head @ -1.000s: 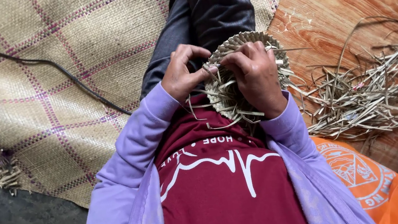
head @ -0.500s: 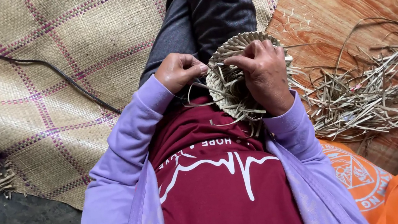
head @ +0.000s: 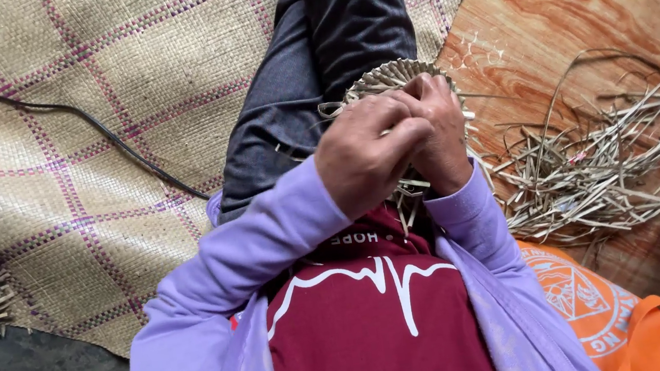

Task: Weaving the sides of a small basket using dried plant fibers while sitting on a mat.

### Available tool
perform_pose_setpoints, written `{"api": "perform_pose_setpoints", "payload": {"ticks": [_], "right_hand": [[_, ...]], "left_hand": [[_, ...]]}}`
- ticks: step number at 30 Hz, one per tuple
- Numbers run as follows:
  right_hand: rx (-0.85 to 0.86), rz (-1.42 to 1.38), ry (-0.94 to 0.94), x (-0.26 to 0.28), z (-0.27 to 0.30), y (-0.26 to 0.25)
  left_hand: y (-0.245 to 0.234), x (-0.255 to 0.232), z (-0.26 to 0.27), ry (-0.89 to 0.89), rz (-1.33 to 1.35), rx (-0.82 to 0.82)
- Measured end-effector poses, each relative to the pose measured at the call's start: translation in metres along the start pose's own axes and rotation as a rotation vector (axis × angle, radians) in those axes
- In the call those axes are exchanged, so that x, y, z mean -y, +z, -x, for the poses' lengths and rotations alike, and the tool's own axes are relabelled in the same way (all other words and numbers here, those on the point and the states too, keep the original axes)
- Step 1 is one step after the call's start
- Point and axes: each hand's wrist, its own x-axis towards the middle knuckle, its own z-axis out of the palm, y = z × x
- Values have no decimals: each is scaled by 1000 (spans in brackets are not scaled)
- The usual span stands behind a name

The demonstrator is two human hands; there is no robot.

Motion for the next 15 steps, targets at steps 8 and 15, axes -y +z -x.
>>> {"api": "perform_pose_setpoints", "payload": {"ticks": [8,15], "right_hand": [[-77,-126,41,-5,-2,4],[-71,-171,63,1,-3,4]], "left_hand": [[25,62,85,-389,-221,75],[43,98,115,-943,269,3]]}}
